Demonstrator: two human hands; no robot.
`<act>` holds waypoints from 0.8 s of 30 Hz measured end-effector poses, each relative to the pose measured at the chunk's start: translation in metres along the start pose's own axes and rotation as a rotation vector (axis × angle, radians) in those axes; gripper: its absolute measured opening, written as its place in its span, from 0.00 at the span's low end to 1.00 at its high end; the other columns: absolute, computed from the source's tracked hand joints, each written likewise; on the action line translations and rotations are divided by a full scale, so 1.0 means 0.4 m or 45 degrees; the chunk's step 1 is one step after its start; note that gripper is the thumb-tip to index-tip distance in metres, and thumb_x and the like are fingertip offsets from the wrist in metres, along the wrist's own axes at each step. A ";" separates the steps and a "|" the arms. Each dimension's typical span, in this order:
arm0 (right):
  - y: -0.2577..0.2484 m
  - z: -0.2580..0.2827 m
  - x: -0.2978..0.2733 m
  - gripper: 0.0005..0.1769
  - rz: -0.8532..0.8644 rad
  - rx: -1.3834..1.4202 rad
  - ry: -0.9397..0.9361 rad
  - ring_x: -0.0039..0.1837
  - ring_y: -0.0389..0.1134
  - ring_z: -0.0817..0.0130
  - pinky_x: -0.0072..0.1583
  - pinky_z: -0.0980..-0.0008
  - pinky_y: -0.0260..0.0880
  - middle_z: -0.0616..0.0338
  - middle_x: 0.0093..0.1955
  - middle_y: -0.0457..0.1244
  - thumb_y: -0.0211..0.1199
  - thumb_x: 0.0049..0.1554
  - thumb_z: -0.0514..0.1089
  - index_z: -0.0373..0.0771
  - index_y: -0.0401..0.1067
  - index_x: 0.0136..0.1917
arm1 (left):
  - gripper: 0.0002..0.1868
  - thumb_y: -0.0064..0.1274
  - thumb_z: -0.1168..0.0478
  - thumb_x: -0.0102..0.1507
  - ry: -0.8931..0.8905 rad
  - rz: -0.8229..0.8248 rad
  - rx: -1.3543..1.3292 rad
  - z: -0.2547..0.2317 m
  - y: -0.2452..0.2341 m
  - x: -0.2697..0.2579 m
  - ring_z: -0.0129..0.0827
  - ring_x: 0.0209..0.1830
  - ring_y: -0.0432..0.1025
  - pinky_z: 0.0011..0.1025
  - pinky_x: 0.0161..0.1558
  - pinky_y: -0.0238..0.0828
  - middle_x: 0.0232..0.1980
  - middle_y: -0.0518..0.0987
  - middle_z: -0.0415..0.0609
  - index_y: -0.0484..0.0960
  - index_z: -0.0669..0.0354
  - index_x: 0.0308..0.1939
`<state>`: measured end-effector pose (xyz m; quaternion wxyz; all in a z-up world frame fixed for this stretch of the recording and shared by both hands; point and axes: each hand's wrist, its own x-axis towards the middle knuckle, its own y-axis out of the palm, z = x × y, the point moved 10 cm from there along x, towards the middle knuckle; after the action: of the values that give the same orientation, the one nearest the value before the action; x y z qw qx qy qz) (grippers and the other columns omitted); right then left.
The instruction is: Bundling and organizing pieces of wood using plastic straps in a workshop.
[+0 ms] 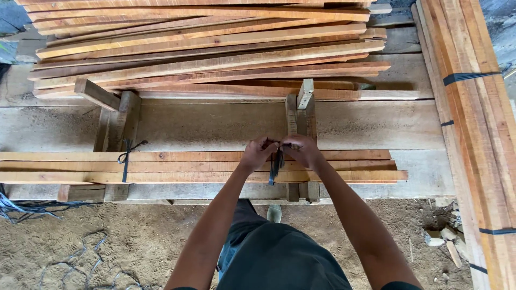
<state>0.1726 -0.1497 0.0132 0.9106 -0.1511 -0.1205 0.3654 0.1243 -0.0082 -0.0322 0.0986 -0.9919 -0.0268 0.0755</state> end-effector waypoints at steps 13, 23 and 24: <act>-0.034 0.013 -0.010 0.15 -0.174 -0.112 -0.026 0.57 0.70 0.36 0.56 0.34 0.75 0.47 0.58 0.70 0.59 0.64 0.33 0.44 0.79 0.60 | 0.16 0.47 0.57 0.76 -0.018 -0.025 -0.210 -0.031 0.006 -0.004 0.52 0.51 0.79 0.51 0.51 0.81 0.50 0.82 0.67 0.78 0.65 0.62; -0.048 -0.011 -0.011 0.18 -0.255 -0.179 -0.069 0.58 0.70 0.40 0.56 0.37 0.77 0.50 0.59 0.71 0.57 0.63 0.30 0.44 0.79 0.62 | 0.15 0.55 0.47 0.66 -0.060 -0.148 0.353 -0.098 -0.009 -0.009 0.43 0.28 0.76 0.45 0.43 0.74 0.22 0.80 0.46 0.84 0.52 0.33; -0.050 -0.026 -0.012 0.19 -0.265 -0.158 -0.044 0.60 0.70 0.41 0.59 0.38 0.76 0.51 0.60 0.70 0.57 0.64 0.30 0.45 0.79 0.62 | 0.22 0.56 0.45 0.63 -0.040 -0.206 0.397 -0.138 -0.019 -0.019 0.41 0.17 0.71 0.40 0.35 0.70 0.14 0.74 0.45 0.80 0.53 0.19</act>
<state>0.1851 -0.1687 0.0104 0.9303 -0.1876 -0.1737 0.2632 0.1250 -0.0119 0.0237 0.2565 -0.9579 -0.0961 0.0860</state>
